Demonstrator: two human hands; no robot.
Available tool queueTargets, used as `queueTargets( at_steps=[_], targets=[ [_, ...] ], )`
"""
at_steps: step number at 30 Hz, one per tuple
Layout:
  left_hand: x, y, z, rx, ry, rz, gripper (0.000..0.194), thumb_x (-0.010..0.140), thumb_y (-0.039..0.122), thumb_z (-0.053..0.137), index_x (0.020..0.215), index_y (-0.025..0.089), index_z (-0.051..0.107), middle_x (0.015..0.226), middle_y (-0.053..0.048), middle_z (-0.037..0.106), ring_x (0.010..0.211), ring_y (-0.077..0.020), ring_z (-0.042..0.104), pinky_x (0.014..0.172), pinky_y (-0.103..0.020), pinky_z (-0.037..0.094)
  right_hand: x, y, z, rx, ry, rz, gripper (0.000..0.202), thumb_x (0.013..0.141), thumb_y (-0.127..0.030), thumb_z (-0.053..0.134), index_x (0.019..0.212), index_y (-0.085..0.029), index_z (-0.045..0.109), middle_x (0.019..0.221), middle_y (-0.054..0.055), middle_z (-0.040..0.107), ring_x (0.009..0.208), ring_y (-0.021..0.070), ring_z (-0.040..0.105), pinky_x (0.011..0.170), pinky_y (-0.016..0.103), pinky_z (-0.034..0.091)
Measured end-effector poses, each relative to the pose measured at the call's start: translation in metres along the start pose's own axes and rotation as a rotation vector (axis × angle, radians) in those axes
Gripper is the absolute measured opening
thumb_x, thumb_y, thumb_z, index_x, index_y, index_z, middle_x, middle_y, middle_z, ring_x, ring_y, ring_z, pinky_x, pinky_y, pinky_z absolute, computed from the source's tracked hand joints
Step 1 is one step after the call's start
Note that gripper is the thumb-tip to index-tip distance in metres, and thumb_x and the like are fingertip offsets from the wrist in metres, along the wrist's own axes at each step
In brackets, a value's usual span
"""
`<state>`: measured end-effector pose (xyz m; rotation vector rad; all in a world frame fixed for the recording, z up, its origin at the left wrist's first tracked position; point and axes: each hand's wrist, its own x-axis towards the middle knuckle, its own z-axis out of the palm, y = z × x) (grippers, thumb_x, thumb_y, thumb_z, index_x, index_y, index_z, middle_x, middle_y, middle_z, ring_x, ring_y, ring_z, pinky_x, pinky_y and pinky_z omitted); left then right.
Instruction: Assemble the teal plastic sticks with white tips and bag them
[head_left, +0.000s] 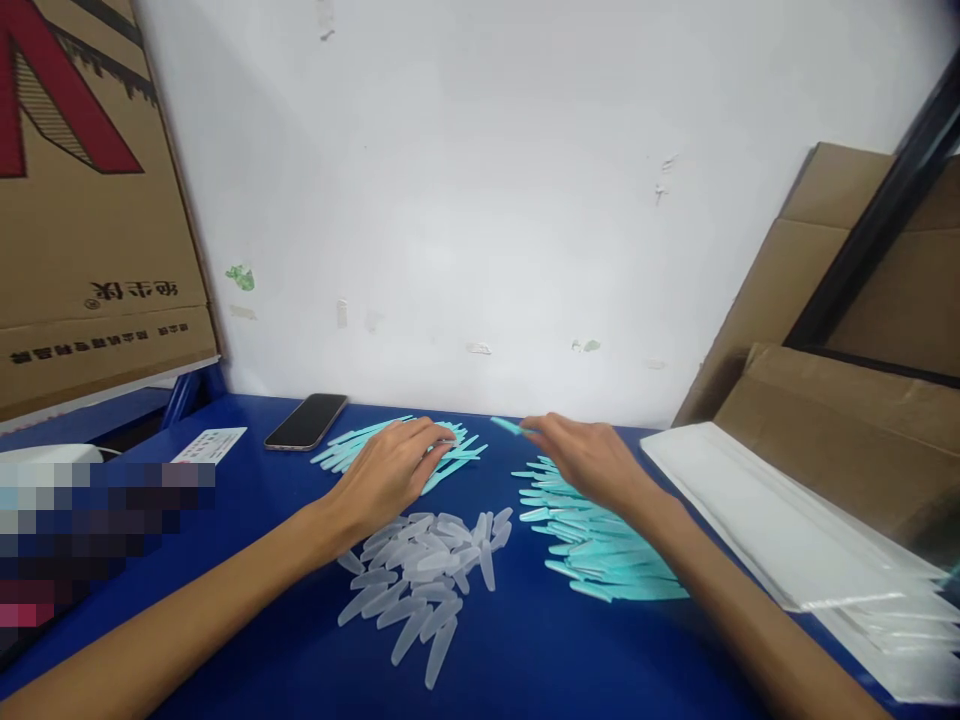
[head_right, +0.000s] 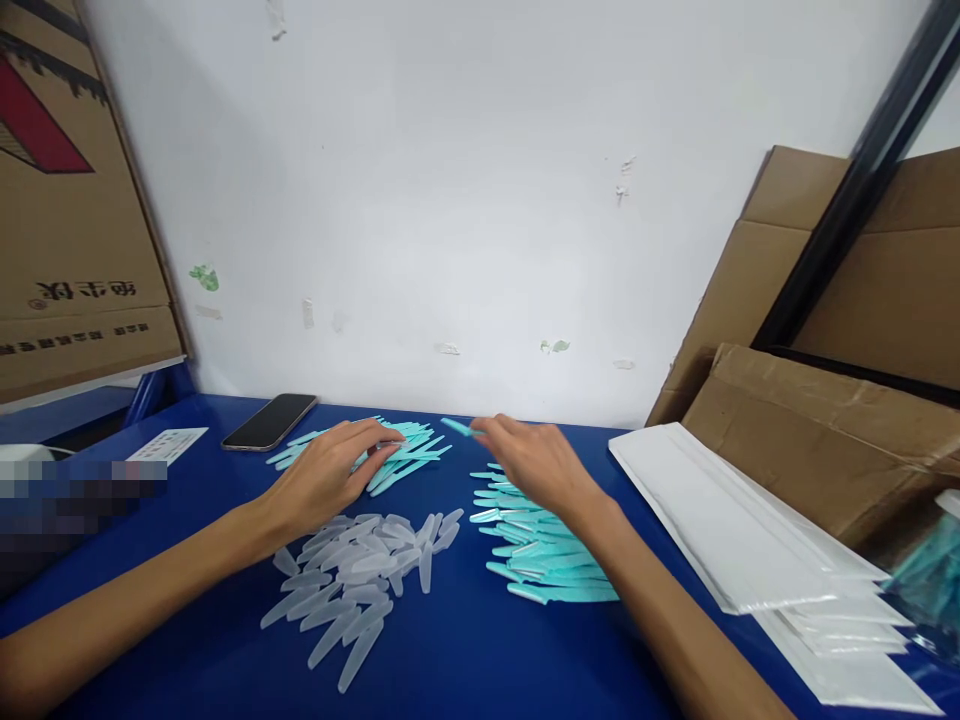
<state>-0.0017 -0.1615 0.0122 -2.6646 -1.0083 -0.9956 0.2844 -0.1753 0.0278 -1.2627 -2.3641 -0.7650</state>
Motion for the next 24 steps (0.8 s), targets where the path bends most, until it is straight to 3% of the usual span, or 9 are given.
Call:
queueTargets(
  at_steps=[3, 6, 14, 20, 24],
  targets=[
    [0.000, -0.002, 0.000, -0.013, 0.006, 0.002, 0.025, 0.101, 0.025, 0.043, 0.113, 0.017, 0.063, 0.105, -0.007, 0.071, 0.091, -0.0212, 0.067, 0.080, -0.038, 0.053, 0.001, -0.018, 0.002, 0.014, 0.074, -0.150, 0.027, 0.105, -0.032, 0.037, 0.113, -0.023, 0.061, 0.080, 0.000, 0.068, 0.056, 0.0091, 0.054, 0.050, 0.025, 0.024],
    [-0.001, -0.003, 0.002, -0.020, 0.003, 0.024, 0.024, 0.101, 0.024, 0.043, 0.112, 0.016, 0.063, 0.105, -0.007, 0.072, 0.093, -0.0216, 0.067, 0.082, -0.039, 0.053, 0.001, -0.024, 0.004, 0.018, 0.108, -0.208, 0.026, 0.105, -0.030, 0.039, 0.108, -0.023, 0.063, 0.072, -0.002, 0.063, 0.053, 0.0080, 0.049, 0.049, 0.026, 0.021],
    [-0.003, -0.002, 0.003, -0.032, -0.026, 0.032, 0.026, 0.102, 0.026, 0.043, 0.114, 0.017, 0.064, 0.106, -0.007, 0.072, 0.089, -0.0193, 0.068, 0.076, -0.034, 0.055, -0.001, -0.021, 0.003, 0.032, 0.177, -0.209, 0.026, 0.103, -0.031, 0.043, 0.105, -0.022, 0.067, 0.072, -0.002, 0.064, 0.054, 0.0076, 0.050, 0.050, 0.026, 0.022],
    [-0.003, 0.006, 0.001, -0.072, -0.033, 0.060, 0.026, 0.102, 0.025, 0.043, 0.114, 0.017, 0.064, 0.103, -0.008, 0.071, 0.088, -0.0189, 0.067, 0.075, -0.034, 0.055, -0.002, -0.023, 0.001, 0.044, 0.106, -0.206, 0.028, 0.104, -0.032, 0.041, 0.108, -0.024, 0.068, 0.073, -0.001, 0.066, 0.058, 0.0086, 0.054, 0.052, 0.024, 0.027],
    [-0.006, 0.015, 0.004, -0.149, -0.027, 0.107, 0.026, 0.101, 0.021, 0.044, 0.116, 0.015, 0.064, 0.102, -0.009, 0.070, 0.088, -0.0187, 0.066, 0.074, -0.032, 0.055, -0.004, -0.032, 0.007, 0.065, 0.142, -0.247, 0.027, 0.103, -0.032, 0.043, 0.110, -0.023, 0.068, 0.070, -0.001, 0.064, 0.057, 0.0087, 0.053, 0.052, 0.024, 0.030]
  ],
)
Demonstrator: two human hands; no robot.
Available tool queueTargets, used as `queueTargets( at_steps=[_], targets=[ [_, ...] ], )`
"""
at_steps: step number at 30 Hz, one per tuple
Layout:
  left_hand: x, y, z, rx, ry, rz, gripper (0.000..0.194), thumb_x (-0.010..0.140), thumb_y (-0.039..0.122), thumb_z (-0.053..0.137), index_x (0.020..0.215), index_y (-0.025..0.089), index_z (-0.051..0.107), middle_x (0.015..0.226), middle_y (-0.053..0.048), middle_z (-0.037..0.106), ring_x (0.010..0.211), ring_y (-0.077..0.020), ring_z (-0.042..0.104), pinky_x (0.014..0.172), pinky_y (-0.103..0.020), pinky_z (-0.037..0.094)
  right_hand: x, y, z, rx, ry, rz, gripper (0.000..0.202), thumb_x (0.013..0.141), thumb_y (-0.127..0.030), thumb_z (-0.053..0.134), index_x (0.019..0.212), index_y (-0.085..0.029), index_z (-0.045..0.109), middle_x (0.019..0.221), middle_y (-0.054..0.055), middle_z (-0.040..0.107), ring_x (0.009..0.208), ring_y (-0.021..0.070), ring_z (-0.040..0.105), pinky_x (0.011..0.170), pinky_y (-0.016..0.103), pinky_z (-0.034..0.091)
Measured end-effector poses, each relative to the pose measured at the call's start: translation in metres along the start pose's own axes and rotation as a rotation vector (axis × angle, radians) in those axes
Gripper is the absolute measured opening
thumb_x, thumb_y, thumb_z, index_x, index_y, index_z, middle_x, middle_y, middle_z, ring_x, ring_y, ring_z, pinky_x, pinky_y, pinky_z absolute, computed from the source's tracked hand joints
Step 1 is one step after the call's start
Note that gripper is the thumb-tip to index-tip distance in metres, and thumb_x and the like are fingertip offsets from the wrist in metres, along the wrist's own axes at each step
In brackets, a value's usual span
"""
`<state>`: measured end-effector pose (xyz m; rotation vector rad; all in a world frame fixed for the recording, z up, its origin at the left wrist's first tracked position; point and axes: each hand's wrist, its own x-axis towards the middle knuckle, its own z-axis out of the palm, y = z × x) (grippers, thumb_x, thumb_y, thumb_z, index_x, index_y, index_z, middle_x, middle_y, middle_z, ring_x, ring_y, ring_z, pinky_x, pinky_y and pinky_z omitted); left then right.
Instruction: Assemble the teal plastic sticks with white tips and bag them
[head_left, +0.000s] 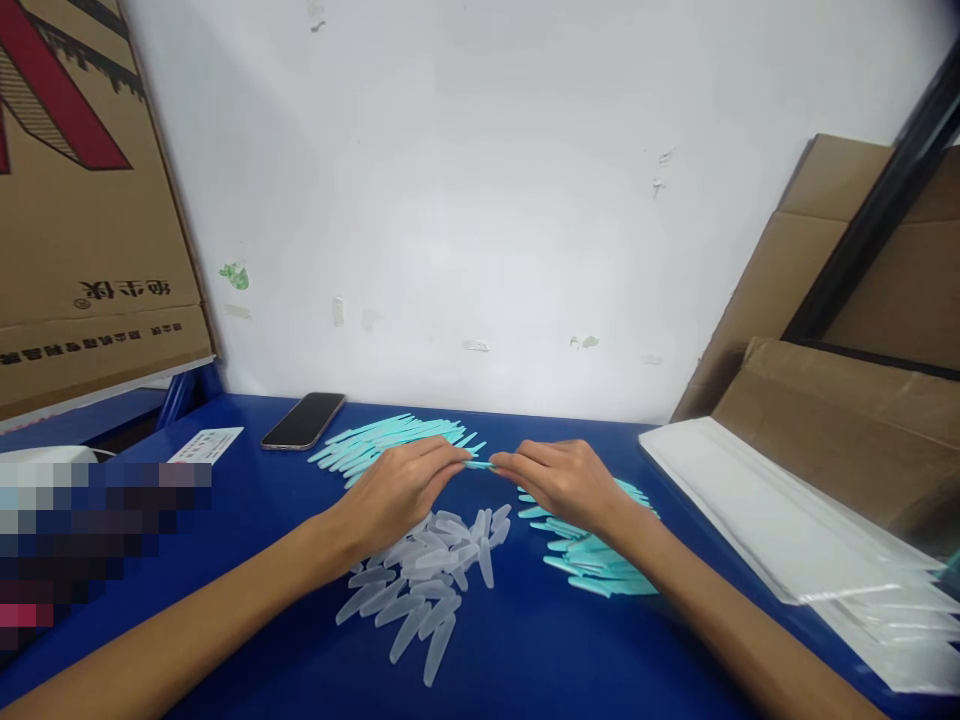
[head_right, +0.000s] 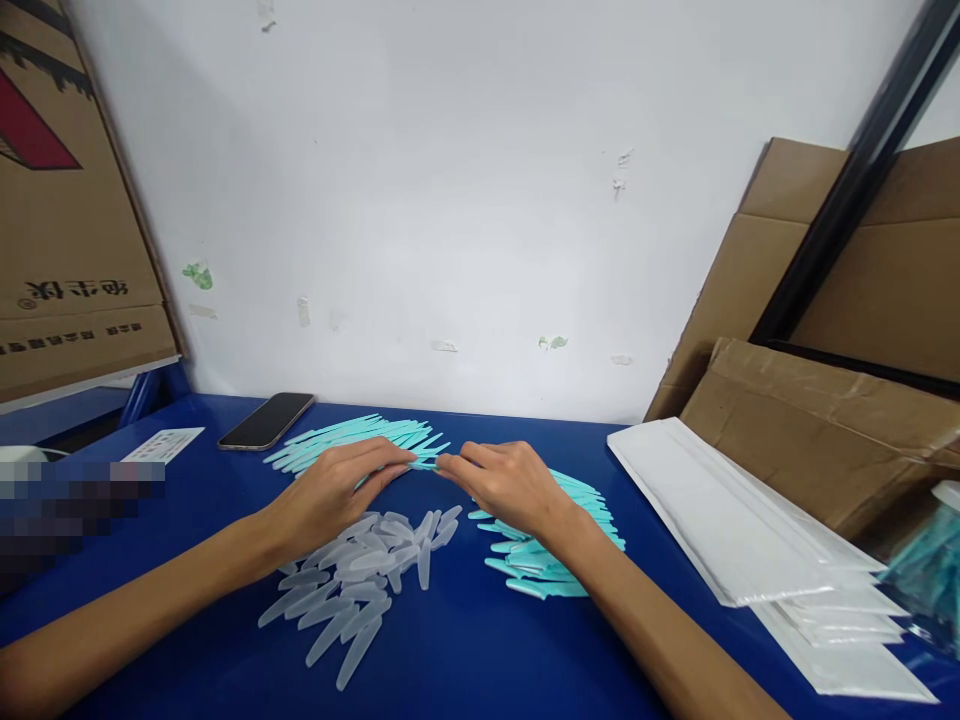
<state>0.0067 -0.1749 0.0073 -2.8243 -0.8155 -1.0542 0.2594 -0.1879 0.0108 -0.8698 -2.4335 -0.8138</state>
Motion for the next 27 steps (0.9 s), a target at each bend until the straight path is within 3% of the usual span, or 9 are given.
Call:
queueTargets(
  at_steps=[5, 10, 14, 17, 21, 24, 27],
  targets=[
    [-0.003, 0.002, 0.002, -0.056, -0.037, 0.010, 0.025, 0.101, 0.020, 0.045, 0.115, 0.015, 0.064, 0.099, -0.008, 0.069, 0.087, -0.0178, 0.064, 0.074, -0.031, 0.054, 0.001, -0.010, 0.005, 0.000, 0.071, -0.062, 0.024, 0.102, -0.028, 0.046, 0.107, -0.019, 0.068, 0.066, -0.002, 0.061, 0.053, 0.0087, 0.049, 0.050, 0.025, 0.028],
    [-0.003, -0.001, 0.003, 0.057, -0.103, 0.040, 0.027, 0.102, 0.020, 0.040, 0.121, 0.017, 0.059, 0.101, -0.008, 0.068, 0.086, -0.0177, 0.064, 0.072, -0.030, 0.053, 0.003, -0.009, 0.001, 0.024, 0.003, -0.024, 0.027, 0.103, -0.032, 0.043, 0.107, -0.021, 0.067, 0.068, -0.002, 0.064, 0.056, 0.0087, 0.052, 0.051, 0.026, 0.027],
    [0.000, -0.009, -0.001, 0.282, -0.070, 0.074, 0.028, 0.101, 0.017, 0.038, 0.118, 0.016, 0.060, 0.095, -0.009, 0.069, 0.085, -0.0205, 0.065, 0.071, -0.032, 0.052, 0.006, 0.003, -0.010, 0.026, -0.116, 0.145, 0.032, 0.105, -0.035, 0.035, 0.121, -0.024, 0.061, 0.086, 0.002, 0.071, 0.070, 0.0120, 0.062, 0.054, 0.026, 0.030],
    [0.001, -0.022, -0.010, 0.400, -0.055, 0.003, 0.027, 0.100, 0.021, 0.040, 0.113, 0.018, 0.063, 0.089, -0.010, 0.070, 0.082, -0.0213, 0.066, 0.067, -0.030, 0.050, 0.005, 0.019, -0.016, -0.048, -0.181, 0.360, 0.035, 0.105, -0.032, 0.030, 0.128, -0.024, 0.055, 0.097, 0.005, 0.072, 0.081, 0.0162, 0.065, 0.056, 0.026, 0.033],
    [0.001, -0.037, -0.021, 0.514, -0.072, -0.177, 0.029, 0.099, 0.029, 0.040, 0.104, 0.019, 0.066, 0.080, -0.010, 0.071, 0.074, -0.0222, 0.067, 0.061, -0.027, 0.045, -0.006, 0.048, -0.017, -0.167, -0.387, 0.612, 0.030, 0.101, -0.034, 0.038, 0.114, -0.023, 0.063, 0.102, 0.009, 0.071, 0.090, 0.0232, 0.065, 0.057, 0.027, 0.036],
    [0.001, -0.041, -0.024, 0.604, -0.158, -0.272, 0.029, 0.097, 0.030, 0.040, 0.094, 0.019, 0.067, 0.070, -0.010, 0.068, 0.063, -0.0220, 0.065, 0.056, -0.026, 0.039, -0.018, 0.066, -0.014, -0.051, -0.584, 0.713, 0.025, 0.096, -0.037, 0.050, 0.109, -0.024, 0.067, 0.104, 0.009, 0.072, 0.092, 0.0243, 0.066, 0.061, 0.028, 0.040],
    [0.001, -0.041, -0.022, 0.654, -0.239, -0.295, 0.027, 0.094, 0.026, 0.042, 0.082, 0.017, 0.065, 0.063, -0.010, 0.065, 0.053, -0.0216, 0.061, 0.052, -0.026, 0.035, -0.025, 0.073, -0.012, 0.108, -0.678, 0.755, 0.025, 0.092, -0.041, 0.054, 0.107, -0.027, 0.070, 0.102, 0.006, 0.073, 0.090, 0.0238, 0.067, 0.062, 0.028, 0.041]
  ],
)
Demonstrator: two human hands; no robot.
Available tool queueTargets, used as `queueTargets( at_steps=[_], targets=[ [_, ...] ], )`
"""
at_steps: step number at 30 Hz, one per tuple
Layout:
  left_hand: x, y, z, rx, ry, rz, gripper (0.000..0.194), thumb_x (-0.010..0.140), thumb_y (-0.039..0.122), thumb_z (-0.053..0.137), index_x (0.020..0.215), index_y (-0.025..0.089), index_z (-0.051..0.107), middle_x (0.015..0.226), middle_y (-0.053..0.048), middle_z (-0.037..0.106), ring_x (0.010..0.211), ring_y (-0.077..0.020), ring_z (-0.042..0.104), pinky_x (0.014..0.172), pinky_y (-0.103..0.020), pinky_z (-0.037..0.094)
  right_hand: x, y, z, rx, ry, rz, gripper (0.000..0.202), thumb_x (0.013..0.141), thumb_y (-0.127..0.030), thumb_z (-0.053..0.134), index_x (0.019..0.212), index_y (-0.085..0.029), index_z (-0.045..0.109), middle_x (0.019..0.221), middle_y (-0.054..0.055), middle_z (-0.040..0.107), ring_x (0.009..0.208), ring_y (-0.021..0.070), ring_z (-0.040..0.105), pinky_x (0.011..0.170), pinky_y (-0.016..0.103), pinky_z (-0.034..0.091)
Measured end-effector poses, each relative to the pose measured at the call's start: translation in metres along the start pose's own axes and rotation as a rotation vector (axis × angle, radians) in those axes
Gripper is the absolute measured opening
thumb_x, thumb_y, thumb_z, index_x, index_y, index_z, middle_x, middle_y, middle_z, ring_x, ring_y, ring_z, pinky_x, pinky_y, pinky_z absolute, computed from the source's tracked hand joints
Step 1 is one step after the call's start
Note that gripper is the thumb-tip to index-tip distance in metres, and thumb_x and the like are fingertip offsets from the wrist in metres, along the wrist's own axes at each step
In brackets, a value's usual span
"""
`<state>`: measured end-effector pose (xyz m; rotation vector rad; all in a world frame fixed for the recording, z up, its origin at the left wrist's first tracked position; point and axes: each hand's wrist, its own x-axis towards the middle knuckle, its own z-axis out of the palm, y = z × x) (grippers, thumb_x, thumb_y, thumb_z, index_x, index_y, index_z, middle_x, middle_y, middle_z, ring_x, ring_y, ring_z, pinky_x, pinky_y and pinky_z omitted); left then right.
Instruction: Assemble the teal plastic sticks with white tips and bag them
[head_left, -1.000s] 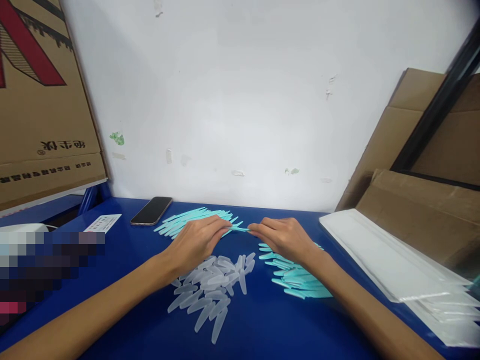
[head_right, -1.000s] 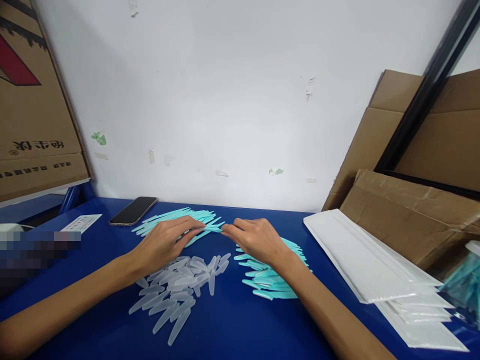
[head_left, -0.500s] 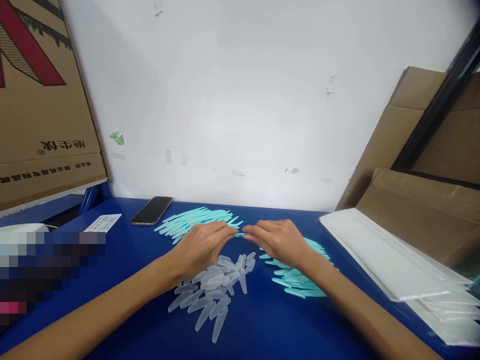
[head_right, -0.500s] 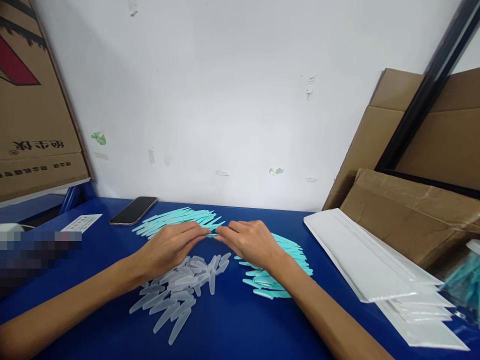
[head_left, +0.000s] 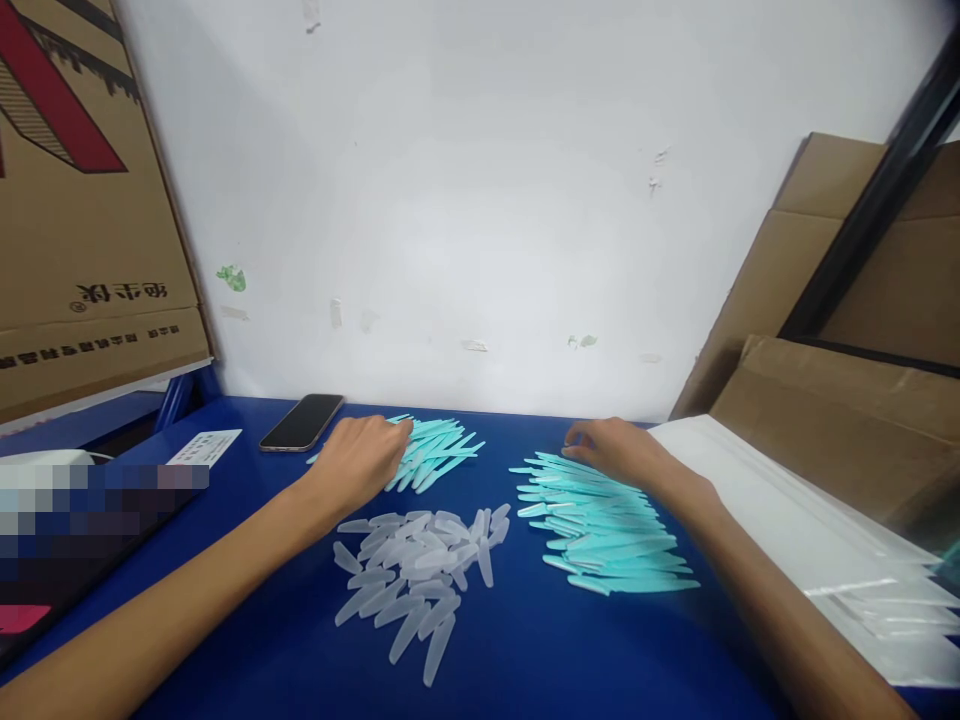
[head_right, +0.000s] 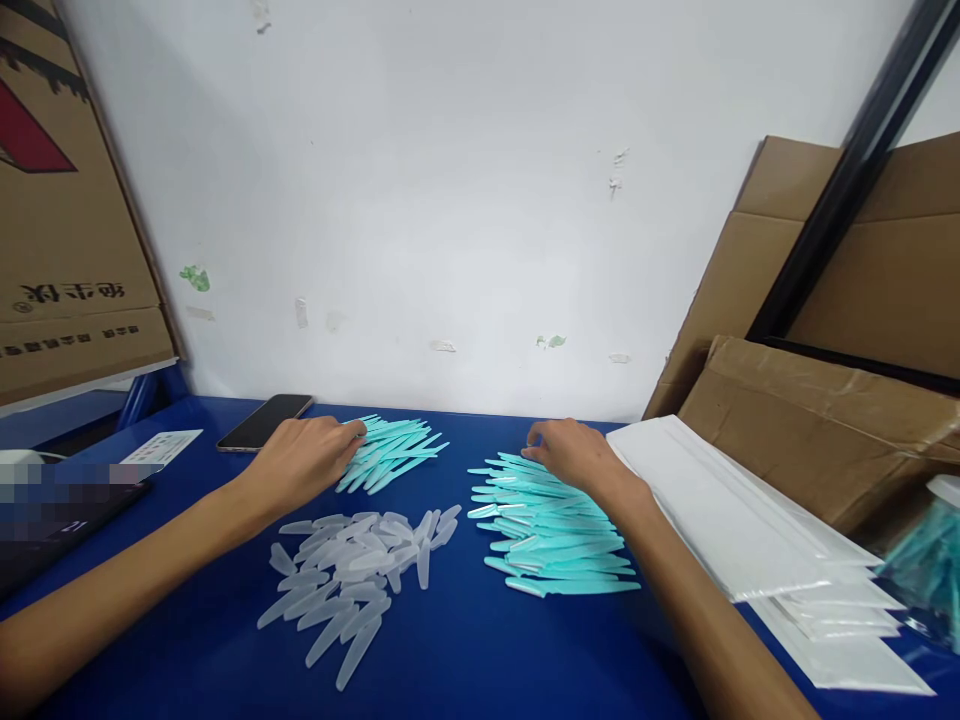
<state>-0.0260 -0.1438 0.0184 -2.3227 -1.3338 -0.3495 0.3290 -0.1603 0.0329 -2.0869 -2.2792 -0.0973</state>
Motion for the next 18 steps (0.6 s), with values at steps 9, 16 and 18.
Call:
queueTargets(
  at_steps=[9, 16, 18],
  targets=[
    [-0.001, 0.003, -0.001, 0.000, -0.035, 0.083, 0.019, 0.090, 0.012, 0.047, 0.088, 0.014, 0.066, 0.077, -0.014, 0.068, 0.078, -0.0281, 0.063, 0.063, -0.033, 0.042, 0.004, 0.001, 0.013, 0.032, -0.097, -0.072, 0.022, 0.089, -0.037, 0.058, 0.106, -0.032, 0.071, 0.097, 0.001, 0.074, 0.083, 0.0198, 0.068, 0.062, 0.026, 0.042],
    [-0.007, 0.018, -0.003, -0.493, -0.044, 0.369, 0.027, 0.099, 0.030, 0.048, 0.093, 0.023, 0.074, 0.088, -0.006, 0.070, 0.090, -0.0229, 0.059, 0.079, -0.036, 0.043, 0.008, 0.003, 0.018, -0.017, -0.087, -0.040, 0.018, 0.088, -0.029, 0.060, 0.103, -0.027, 0.070, 0.095, 0.005, 0.073, 0.085, 0.0215, 0.067, 0.061, 0.026, 0.040],
    [-0.010, 0.021, -0.002, -0.582, -0.073, 0.380, 0.027, 0.099, 0.034, 0.050, 0.093, 0.026, 0.075, 0.089, -0.003, 0.071, 0.091, -0.0217, 0.059, 0.082, -0.036, 0.043, 0.009, 0.002, 0.018, -0.031, -0.081, -0.032, 0.017, 0.089, -0.027, 0.059, 0.102, -0.026, 0.070, 0.094, 0.005, 0.072, 0.084, 0.0216, 0.067, 0.061, 0.026, 0.040]
  ],
)
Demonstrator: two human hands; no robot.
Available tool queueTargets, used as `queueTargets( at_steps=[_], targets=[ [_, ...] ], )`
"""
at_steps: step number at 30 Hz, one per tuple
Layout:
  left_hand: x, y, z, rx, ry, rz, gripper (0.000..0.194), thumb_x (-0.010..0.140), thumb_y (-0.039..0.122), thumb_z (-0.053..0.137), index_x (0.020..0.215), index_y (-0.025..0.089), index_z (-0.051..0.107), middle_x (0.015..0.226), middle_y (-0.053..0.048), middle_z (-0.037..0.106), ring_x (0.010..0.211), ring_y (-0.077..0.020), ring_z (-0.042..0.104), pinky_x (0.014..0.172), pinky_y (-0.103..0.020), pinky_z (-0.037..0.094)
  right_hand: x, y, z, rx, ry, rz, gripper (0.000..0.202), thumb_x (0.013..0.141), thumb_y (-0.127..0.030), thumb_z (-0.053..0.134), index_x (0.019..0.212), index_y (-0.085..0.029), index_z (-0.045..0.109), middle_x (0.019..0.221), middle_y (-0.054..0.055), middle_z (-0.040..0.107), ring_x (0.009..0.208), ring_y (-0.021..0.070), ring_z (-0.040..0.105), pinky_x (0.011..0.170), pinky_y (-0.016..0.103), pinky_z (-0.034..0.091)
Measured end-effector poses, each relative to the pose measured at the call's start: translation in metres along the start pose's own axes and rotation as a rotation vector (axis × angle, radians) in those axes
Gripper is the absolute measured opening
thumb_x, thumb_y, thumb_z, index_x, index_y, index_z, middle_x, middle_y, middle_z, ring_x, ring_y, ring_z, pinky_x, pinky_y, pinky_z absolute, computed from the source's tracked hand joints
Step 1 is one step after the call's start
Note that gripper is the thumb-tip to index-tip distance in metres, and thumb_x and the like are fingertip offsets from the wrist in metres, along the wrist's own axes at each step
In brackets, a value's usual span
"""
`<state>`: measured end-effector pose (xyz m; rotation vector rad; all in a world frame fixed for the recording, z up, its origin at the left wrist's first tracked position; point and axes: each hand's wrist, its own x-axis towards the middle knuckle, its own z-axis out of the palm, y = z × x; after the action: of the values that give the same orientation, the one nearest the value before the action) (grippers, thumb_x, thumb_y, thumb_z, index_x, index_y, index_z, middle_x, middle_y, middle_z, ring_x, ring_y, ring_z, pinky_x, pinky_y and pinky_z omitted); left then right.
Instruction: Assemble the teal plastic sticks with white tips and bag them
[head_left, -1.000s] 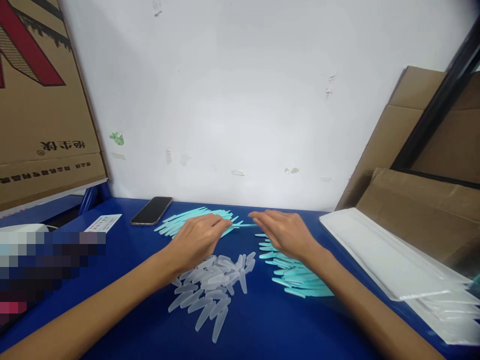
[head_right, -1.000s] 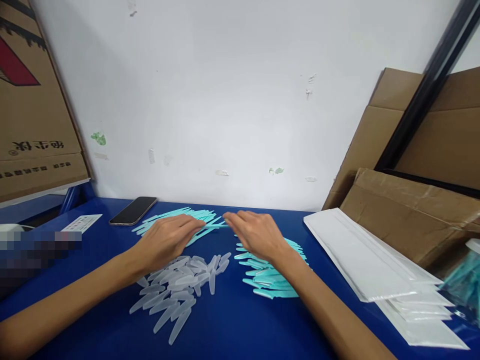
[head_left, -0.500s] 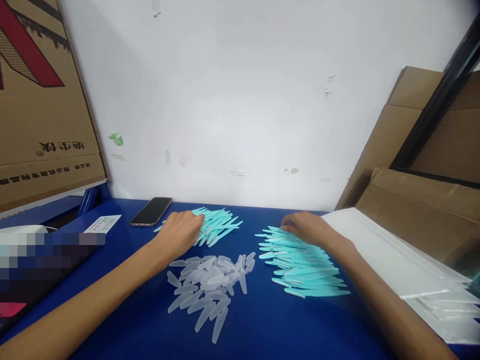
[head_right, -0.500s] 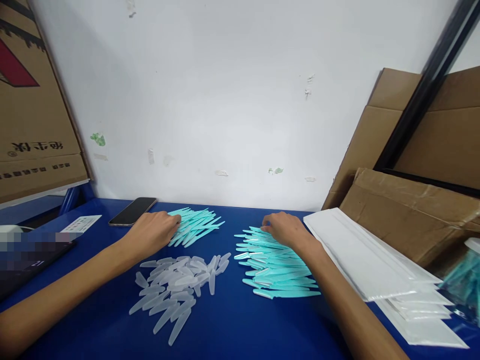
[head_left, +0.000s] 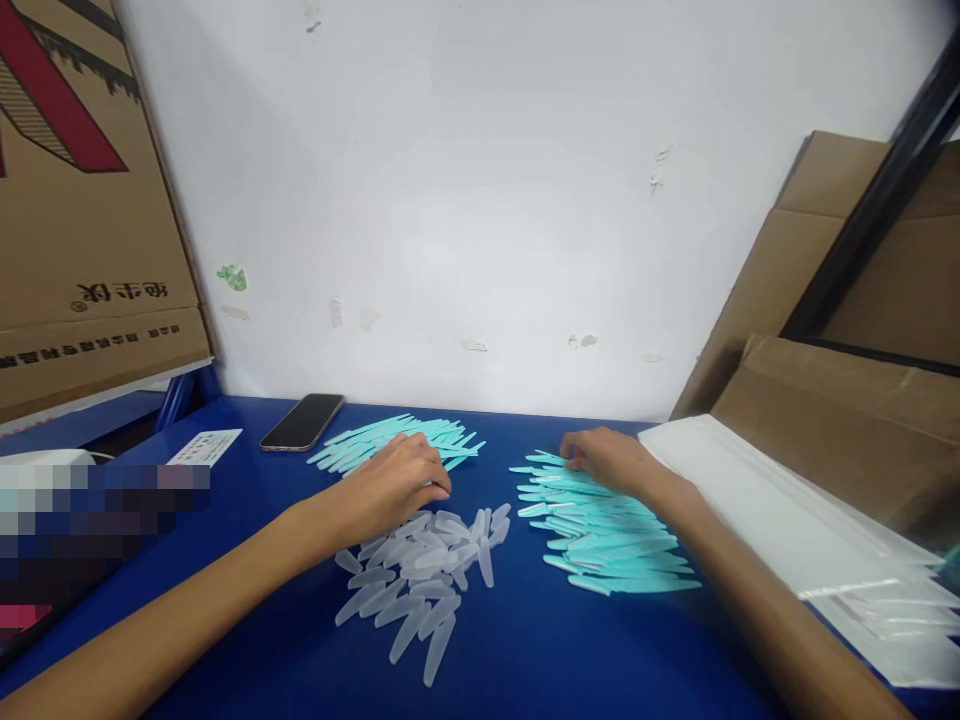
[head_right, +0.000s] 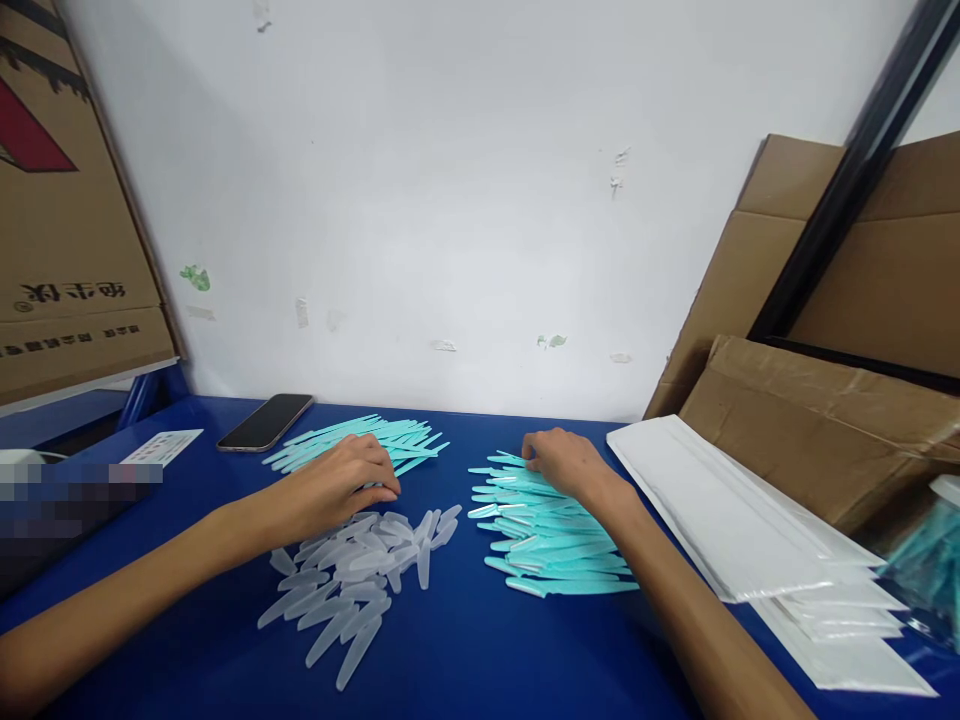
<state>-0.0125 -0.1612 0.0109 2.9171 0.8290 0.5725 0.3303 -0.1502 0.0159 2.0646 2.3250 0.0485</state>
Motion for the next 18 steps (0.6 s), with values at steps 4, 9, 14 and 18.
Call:
queueTargets(
  at_steps=[4, 9, 14, 18],
  targets=[
    [0.0003, 0.0049, 0.0030, -0.064, -0.053, 0.000, 0.022, 0.097, 0.034, 0.055, 0.091, 0.029, 0.076, 0.089, -0.001, 0.072, 0.092, -0.0208, 0.059, 0.084, -0.034, 0.042, -0.0001, -0.0011, -0.0003, -0.014, 0.004, 0.011, 0.014, 0.089, -0.026, 0.059, 0.099, -0.026, 0.069, 0.094, 0.004, 0.072, 0.083, 0.0216, 0.067, 0.060, 0.026, 0.038],
    [0.0033, 0.0095, 0.0034, -0.048, -0.083, -0.025, 0.014, 0.094, 0.027, 0.062, 0.092, 0.028, 0.076, 0.086, 0.000, 0.073, 0.090, -0.0211, 0.060, 0.081, -0.032, 0.042, -0.0002, -0.0012, -0.0002, -0.017, 0.010, 0.011, 0.013, 0.089, -0.028, 0.060, 0.099, -0.026, 0.068, 0.093, 0.004, 0.072, 0.081, 0.0213, 0.066, 0.059, 0.026, 0.036],
    [0.0022, 0.0095, 0.0041, -0.077, -0.086, -0.008, 0.015, 0.095, 0.028, 0.060, 0.092, 0.029, 0.075, 0.088, 0.000, 0.073, 0.090, -0.0208, 0.060, 0.082, -0.033, 0.041, 0.0009, -0.0007, -0.0005, -0.014, 0.016, 0.014, 0.013, 0.087, -0.027, 0.063, 0.098, -0.026, 0.069, 0.094, 0.003, 0.073, 0.083, 0.0211, 0.066, 0.059, 0.026, 0.035],
    [0.0014, 0.0093, 0.0040, -0.109, -0.117, -0.034, 0.011, 0.092, 0.029, 0.064, 0.093, 0.028, 0.074, 0.090, 0.000, 0.072, 0.092, -0.0210, 0.059, 0.084, -0.033, 0.041, 0.0013, -0.0017, -0.0023, -0.004, 0.024, 0.018, 0.013, 0.089, -0.028, 0.060, 0.099, -0.027, 0.069, 0.094, 0.002, 0.073, 0.083, 0.0200, 0.066, 0.058, 0.025, 0.034]
  ],
)
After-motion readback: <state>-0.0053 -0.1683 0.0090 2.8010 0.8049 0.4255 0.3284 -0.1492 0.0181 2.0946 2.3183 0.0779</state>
